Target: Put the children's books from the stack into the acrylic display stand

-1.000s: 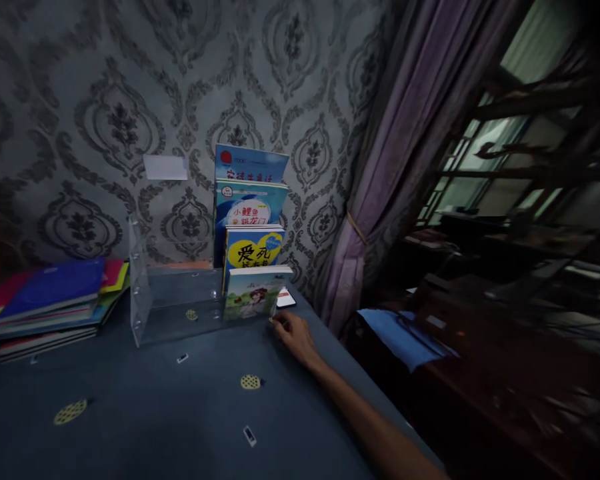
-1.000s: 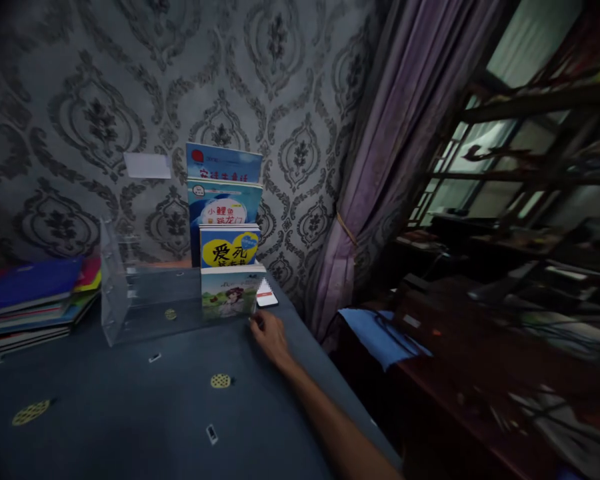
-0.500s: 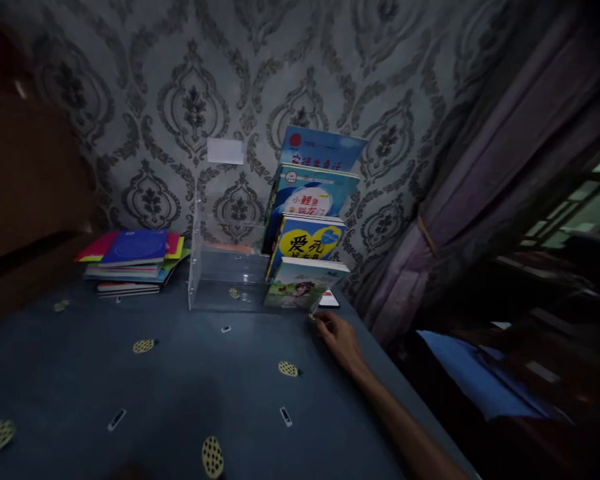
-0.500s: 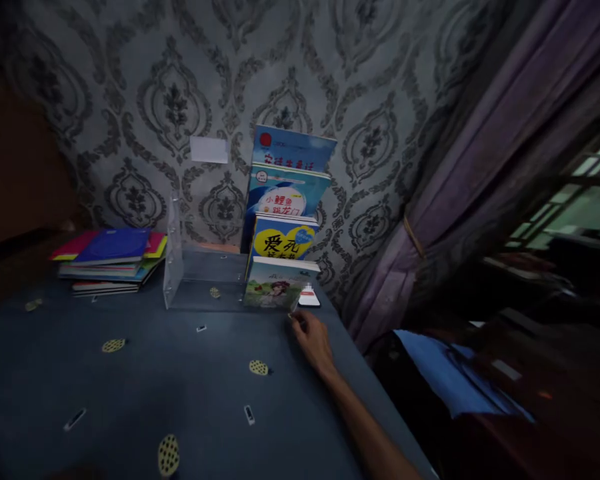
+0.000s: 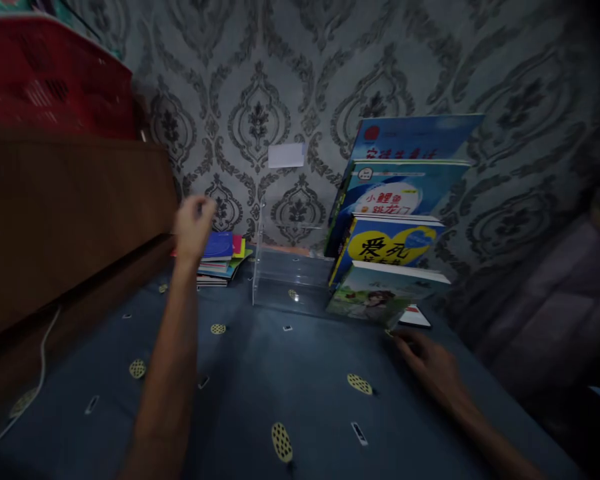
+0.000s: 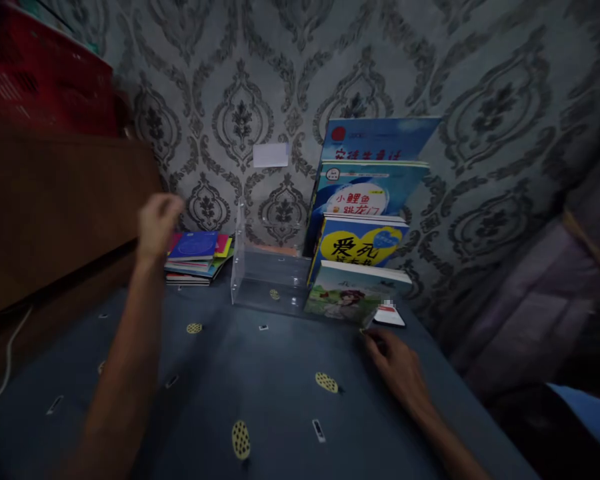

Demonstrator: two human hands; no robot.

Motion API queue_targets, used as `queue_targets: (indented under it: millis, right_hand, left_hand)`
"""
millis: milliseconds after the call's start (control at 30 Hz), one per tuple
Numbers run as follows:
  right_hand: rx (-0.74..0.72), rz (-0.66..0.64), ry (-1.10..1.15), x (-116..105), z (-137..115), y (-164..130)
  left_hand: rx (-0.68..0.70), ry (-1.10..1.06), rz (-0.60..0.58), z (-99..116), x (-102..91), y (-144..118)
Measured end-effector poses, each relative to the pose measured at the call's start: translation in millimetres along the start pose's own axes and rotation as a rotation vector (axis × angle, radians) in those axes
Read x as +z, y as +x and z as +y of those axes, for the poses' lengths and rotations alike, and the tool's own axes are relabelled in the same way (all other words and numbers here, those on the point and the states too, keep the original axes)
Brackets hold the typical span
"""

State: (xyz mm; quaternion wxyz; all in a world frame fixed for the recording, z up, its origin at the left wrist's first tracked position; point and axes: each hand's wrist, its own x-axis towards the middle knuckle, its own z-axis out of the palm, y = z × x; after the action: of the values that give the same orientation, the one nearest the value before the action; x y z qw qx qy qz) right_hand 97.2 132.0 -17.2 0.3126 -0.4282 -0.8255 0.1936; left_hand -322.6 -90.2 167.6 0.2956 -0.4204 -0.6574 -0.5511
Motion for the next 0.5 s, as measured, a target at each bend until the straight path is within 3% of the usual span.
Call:
queue_targets:
  millis: [133,200,333,500]
  right_hand:
    - [-0.022,-0.016,-0.003,-0.8,-1.0,1.0]
    - [-0.020,-0.030,-0.008,-2.2,-2.2,1.8]
    - [-0.014,-0.041,-0.011,-4.2,-5.5,1.8]
    - [-0.029,-0.040,0.002,-2.7,-6.2,0.8]
  left_hand:
    - [-0.178,0.683,-0.768,-30.8,34.6,-21.4]
    - [-0.182,0.809,-0.959,-45.9,40.4,-30.5]
    - [-0.173,0.838,-1.042,-59.9,29.0,-39.7]
    - [-0.094,0.879,-1.008,-52.0,10.9,-44.5]
